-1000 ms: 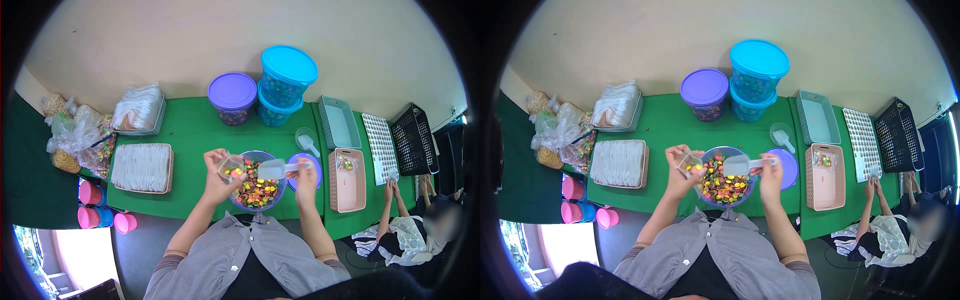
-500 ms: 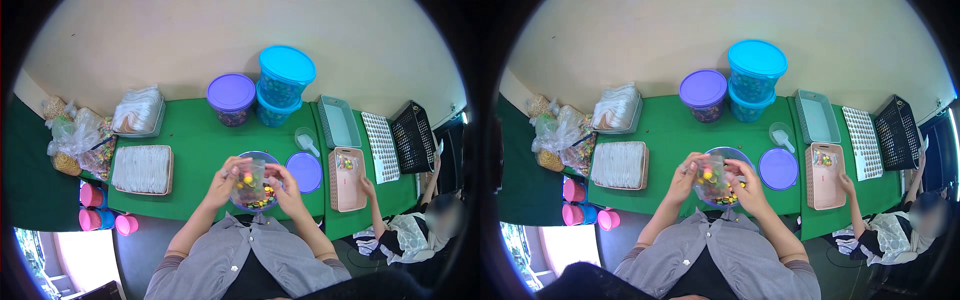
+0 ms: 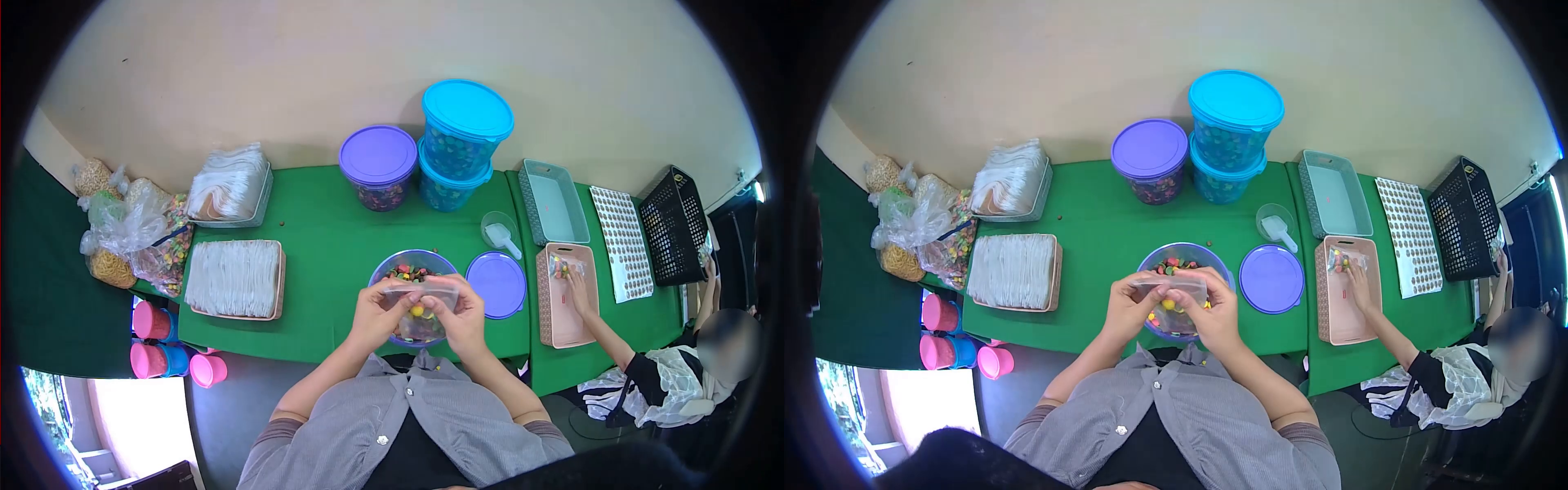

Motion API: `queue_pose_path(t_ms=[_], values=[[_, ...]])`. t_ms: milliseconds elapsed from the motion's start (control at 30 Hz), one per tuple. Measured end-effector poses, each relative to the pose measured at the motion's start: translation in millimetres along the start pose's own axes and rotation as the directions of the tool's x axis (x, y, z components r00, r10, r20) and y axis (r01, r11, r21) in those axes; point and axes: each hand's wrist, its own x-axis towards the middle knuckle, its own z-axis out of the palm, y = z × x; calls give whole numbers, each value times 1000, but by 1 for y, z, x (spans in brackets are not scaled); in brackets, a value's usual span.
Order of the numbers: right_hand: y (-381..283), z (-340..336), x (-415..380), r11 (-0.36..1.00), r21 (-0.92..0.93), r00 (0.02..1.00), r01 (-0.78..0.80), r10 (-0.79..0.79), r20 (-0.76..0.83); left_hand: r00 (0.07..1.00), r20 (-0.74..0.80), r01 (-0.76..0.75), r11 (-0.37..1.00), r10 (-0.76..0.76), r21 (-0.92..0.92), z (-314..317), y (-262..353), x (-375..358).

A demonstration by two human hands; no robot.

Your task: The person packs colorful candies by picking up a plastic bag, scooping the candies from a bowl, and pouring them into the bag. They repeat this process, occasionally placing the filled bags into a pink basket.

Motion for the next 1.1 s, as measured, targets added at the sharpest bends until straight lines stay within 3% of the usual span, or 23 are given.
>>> queue_pose_path(t_ms=[67,200,367,467,600,667,700,733,800,833,867,900,933,1000,1033,1067,1100], values=[[2,-4,-3,994,-103,998,30,-23,64,1000,-2,6,999,-6,-42,3,-4,-3],[9,-12,-8,997,-72,999,-15,17,33,998,-19,57,998,-57,-21,8,-4,-8],[-2,-25,-14,979,-191,996,75,-81,-22,998,-20,-56,994,58,95,28,-6,-10],[-5,-39,-20,966,-238,992,96,-112,-52,1000,-8,23,999,-23,37,43,-4,-11],[-8,-67,-28,962,-261,989,82,-110,-95,988,89,114,986,-125,120,47,-15,-6],[-14,-84,-30,964,-265,998,9,-26,-60,944,213,252,967,-251,26,49,-30,2],[-14,-92,-30,963,-267,997,13,-34,-76,905,327,280,960,-272,24,54,-23,10],[-12,-100,-31,965,-263,990,19,-55,-128,899,344,280,960,-272,25,63,-26,14],[-16,-115,-31,964,-265,979,31,-83,-188,974,209,71,995,-85,71,83,-33,20],[-20,-122,-30,888,-448,938,104,-238,-253,959,262,40,969,-105,243,81,-29,28],[-24,-128,-29,772,-618,874,150,-396,-283,957,272,35,970,-102,240,88,-31,30],[-27,-133,-33,698,-696,907,168,-387,-169,918,398,-153,931,10,330,98,-34,30],[-26,-133,-35,694,-701,903,164,-392,-177,845,526,-343,856,101,387,109,-38,28],[-18,-131,-35,551,-771,900,319,-432,64,835,530,-349,887,148,302,133,-59,19],[-9,-140,-35,597,-733,916,325,-393,86,874,478,-218,951,90,219,142,-64,20],[-5,-148,-35,592,-738,913,325,-399,82,901,432,-84,989,22,124,150,-69,21],[-10,-149,-32,609,-763,897,218,-434,-90,934,356,-104,972,23,210,157,-71,23]])
